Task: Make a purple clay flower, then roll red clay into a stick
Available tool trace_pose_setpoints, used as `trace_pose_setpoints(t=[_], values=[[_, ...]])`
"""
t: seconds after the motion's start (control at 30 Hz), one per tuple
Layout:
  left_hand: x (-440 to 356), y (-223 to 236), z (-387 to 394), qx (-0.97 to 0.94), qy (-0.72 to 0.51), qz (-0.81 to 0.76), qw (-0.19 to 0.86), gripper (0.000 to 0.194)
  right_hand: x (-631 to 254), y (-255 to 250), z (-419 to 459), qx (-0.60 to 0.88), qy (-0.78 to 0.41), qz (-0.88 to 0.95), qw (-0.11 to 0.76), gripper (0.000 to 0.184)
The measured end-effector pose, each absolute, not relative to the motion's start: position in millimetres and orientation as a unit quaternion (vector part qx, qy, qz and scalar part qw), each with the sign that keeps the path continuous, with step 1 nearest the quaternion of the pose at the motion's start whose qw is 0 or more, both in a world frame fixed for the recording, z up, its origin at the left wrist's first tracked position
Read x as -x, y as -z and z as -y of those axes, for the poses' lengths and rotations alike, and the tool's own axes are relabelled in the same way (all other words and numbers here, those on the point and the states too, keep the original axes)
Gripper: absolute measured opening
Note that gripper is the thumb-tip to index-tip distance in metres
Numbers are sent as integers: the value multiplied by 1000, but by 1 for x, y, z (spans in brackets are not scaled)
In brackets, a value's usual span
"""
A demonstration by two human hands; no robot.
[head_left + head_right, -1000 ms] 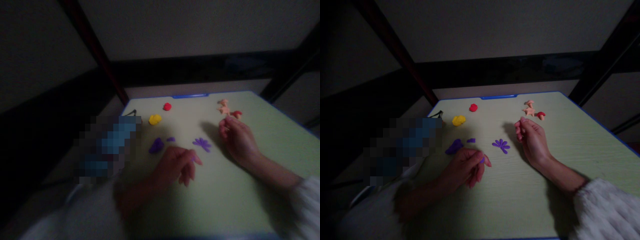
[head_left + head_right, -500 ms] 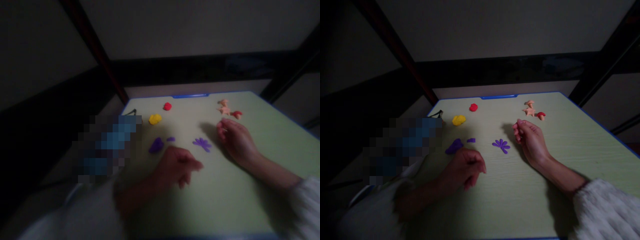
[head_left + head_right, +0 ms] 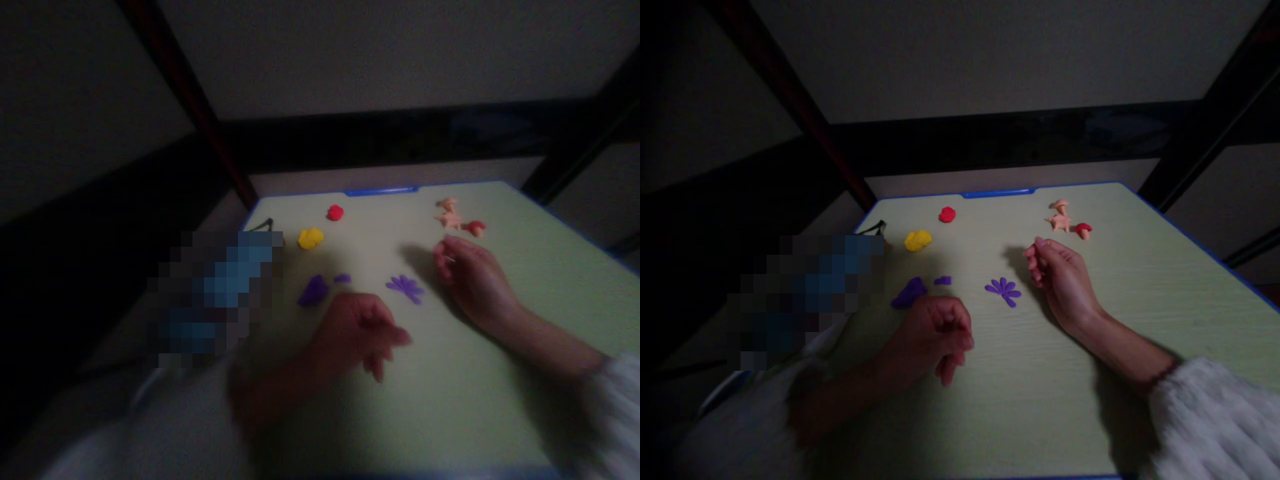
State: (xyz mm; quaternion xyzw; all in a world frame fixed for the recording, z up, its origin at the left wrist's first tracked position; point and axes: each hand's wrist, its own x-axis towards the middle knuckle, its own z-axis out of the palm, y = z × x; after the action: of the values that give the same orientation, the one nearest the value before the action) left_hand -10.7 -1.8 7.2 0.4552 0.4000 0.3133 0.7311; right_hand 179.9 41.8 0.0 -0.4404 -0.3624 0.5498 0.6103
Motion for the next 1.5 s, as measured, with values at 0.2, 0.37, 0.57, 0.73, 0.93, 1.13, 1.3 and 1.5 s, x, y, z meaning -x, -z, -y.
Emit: trace_pose_setpoints(t=[0.2,0.37,0.57,0.73,0.93,1.13,1.3,1.5], values=[[9,-6,0,-457,-347,-347,742,13,-180,0,-42,444,-553,368,602,15],[10,-9,2,-466,-326,-357,740,15,-179,1,-41,446,-546,379,599,15],[11,-6,1,-444,-351,-359,742,16,-179,1,-41,446,-548,388,592,15],[10,-6,2,-453,-371,-349,732,9,-180,2,-41,442,-554,394,586,16],[9,-7,3,-434,-359,-368,740,24,-180,3,-42,443,-561,385,585,15],[8,-4,0,-433,-374,-390,721,15,-178,3,-41,444,-563,391,578,16],[9,0,0,-464,-376,-369,712,17,-178,3,-40,443,-562,396,576,18],[10,-7,2,-442,-362,-386,725,21,-178,3,-40,441,-560,395,580,17]])
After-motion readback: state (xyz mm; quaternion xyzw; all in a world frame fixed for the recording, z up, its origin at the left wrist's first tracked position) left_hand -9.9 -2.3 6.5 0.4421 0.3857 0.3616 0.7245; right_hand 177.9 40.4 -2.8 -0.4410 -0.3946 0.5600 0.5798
